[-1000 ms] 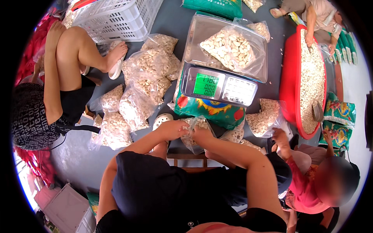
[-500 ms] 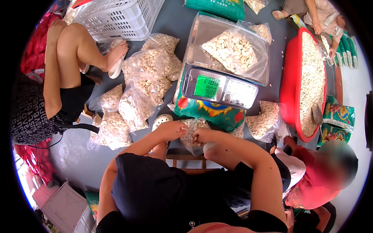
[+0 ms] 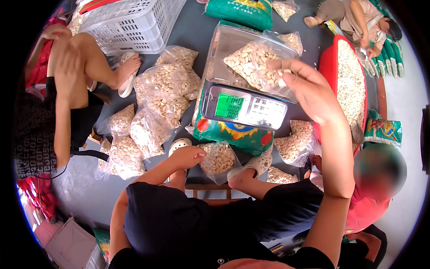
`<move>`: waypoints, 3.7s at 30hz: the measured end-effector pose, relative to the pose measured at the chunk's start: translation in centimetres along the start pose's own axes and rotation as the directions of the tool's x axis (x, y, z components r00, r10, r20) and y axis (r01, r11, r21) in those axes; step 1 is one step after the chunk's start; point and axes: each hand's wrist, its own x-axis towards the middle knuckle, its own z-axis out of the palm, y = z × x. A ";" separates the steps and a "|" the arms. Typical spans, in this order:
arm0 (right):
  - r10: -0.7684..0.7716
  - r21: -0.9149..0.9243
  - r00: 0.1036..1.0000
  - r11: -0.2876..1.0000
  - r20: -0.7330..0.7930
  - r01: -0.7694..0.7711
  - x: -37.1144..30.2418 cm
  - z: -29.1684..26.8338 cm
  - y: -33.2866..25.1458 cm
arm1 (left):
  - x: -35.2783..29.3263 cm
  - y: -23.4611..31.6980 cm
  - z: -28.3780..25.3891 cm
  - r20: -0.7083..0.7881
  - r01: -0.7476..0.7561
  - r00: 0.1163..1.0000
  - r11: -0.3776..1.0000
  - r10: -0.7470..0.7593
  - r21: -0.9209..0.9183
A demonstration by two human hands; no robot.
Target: The person scoops nuts from a large red bin into clear plastic bags and places them on a digital scale to measure the weight. They adjust the amount of nuts in the bags to reach a target weight, then set the filled bags aside.
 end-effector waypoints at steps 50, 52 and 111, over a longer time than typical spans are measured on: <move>0.082 -0.209 0.996 0.974 -0.038 -0.088 1.5 -0.2 0.9 | 0.0 1.1 -0.6 -0.039 -0.029 0.999 0.999 0.028 -0.019; -0.085 -0.466 0.985 0.885 -0.153 0.005 2.5 -1.2 1.6 | 0.4 1.1 -0.4 -0.017 -0.009 1.000 1.000 0.009 -0.014; 0.088 -0.058 0.949 0.992 -0.304 -0.110 4.1 -2.1 -1.1 | 4.5 16.9 -24.2 -0.875 -0.540 0.479 0.808 0.067 -0.234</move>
